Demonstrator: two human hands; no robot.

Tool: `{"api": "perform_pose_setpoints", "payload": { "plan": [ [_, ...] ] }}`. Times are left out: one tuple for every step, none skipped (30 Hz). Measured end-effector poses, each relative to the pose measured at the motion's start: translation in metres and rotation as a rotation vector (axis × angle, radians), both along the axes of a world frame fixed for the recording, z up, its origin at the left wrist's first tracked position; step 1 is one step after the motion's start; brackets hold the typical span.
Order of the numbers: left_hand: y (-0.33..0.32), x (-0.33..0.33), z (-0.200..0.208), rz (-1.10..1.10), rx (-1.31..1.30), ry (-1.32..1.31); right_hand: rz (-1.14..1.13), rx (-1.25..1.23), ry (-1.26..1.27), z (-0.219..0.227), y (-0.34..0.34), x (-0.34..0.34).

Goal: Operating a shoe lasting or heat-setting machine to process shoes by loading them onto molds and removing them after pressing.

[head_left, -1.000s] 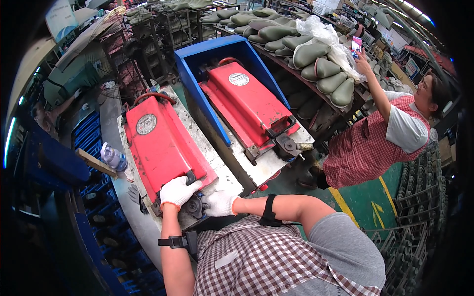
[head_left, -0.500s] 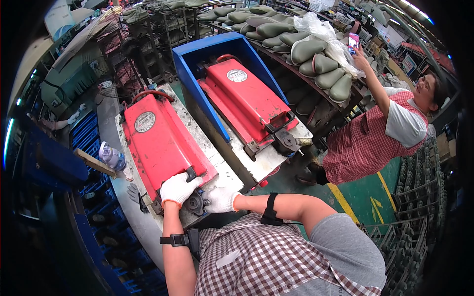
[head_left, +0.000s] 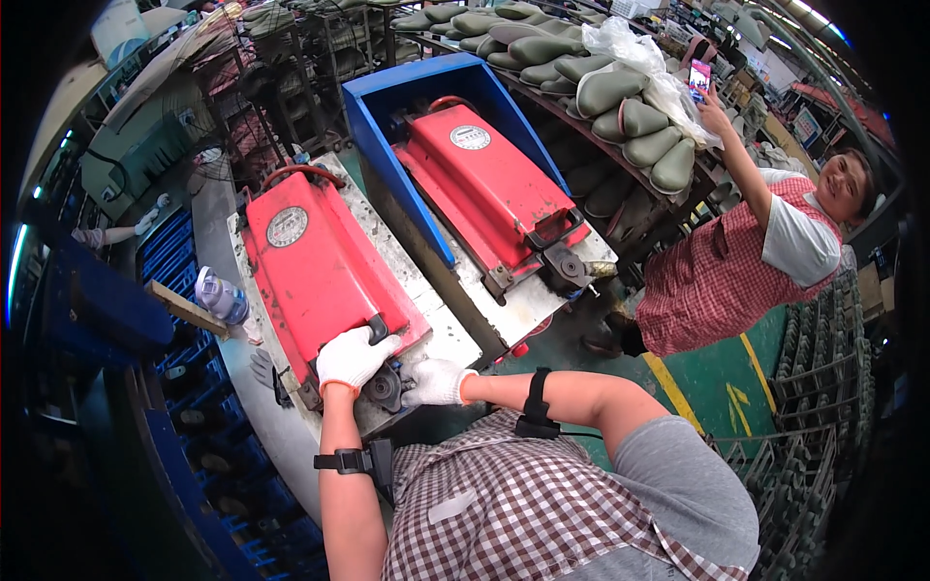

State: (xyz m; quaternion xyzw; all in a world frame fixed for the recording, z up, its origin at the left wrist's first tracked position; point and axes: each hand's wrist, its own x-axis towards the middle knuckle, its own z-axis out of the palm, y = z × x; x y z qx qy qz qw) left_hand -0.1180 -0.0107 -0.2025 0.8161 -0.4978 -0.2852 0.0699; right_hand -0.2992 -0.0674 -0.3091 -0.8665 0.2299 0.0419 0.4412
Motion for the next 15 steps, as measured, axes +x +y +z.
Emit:
{"api": "perform_pose_setpoints", "payload": {
  "plan": [
    [0.0, 0.0, 0.0, -0.001, 0.001, -0.001, -0.001, 0.001, -0.001, -0.001, 0.0, 0.0],
    [0.0, 0.001, -0.001, -0.002, 0.0, -0.003, -0.009, 0.019, 0.011, -0.002, 0.0, 0.0],
    [0.0, 0.001, -0.002, -0.003, 0.0, -0.004, -0.017, 0.037, 0.022, -0.002, 0.0, 0.001],
    [0.0, 0.001, -0.003, -0.004, 0.0, -0.004, -0.018, 0.038, 0.022, -0.003, -0.001, 0.001],
    [0.0, 0.001, -0.003, -0.006, 0.001, -0.008, -0.033, 0.079, 0.036, -0.003, -0.001, 0.001],
    [0.0, 0.001, -0.003, -0.008, 0.002, -0.012, -0.048, 0.12, 0.049, -0.003, -0.001, 0.001],
    [-0.001, 0.0, -0.004, -0.009, 0.004, -0.011, -0.049, 0.121, 0.05, -0.003, -0.001, 0.0],
    [0.0, 0.0, -0.004, -0.004, 0.002, -0.016, -0.078, 0.153, 0.041, -0.006, 0.0, 0.0],
    [-0.001, 0.0, -0.004, -0.003, -0.002, -0.023, -0.11, 0.183, 0.03, -0.013, -0.001, 0.0],
    [-0.001, 0.0, -0.004, -0.012, 0.004, -0.027, -0.107, 0.184, 0.0, -0.024, -0.003, 0.002],
    [-0.001, 0.001, -0.006, -0.011, 0.004, -0.028, -0.106, 0.184, 0.0, -0.023, -0.002, 0.002],
    [-0.001, 0.002, -0.007, -0.013, 0.004, -0.028, -0.107, 0.217, 0.012, -0.022, -0.002, 0.003],
    [0.0, 0.002, -0.008, -0.014, 0.004, -0.029, -0.107, 0.25, 0.023, -0.02, -0.003, 0.003],
    [0.0, 0.003, -0.008, -0.012, 0.004, -0.03, -0.106, 0.25, 0.023, -0.014, -0.003, 0.004],
    [0.001, 0.003, -0.009, -0.017, 0.002, -0.029, -0.11, 0.252, 0.062, -0.007, -0.003, 0.004]
  ]
}}
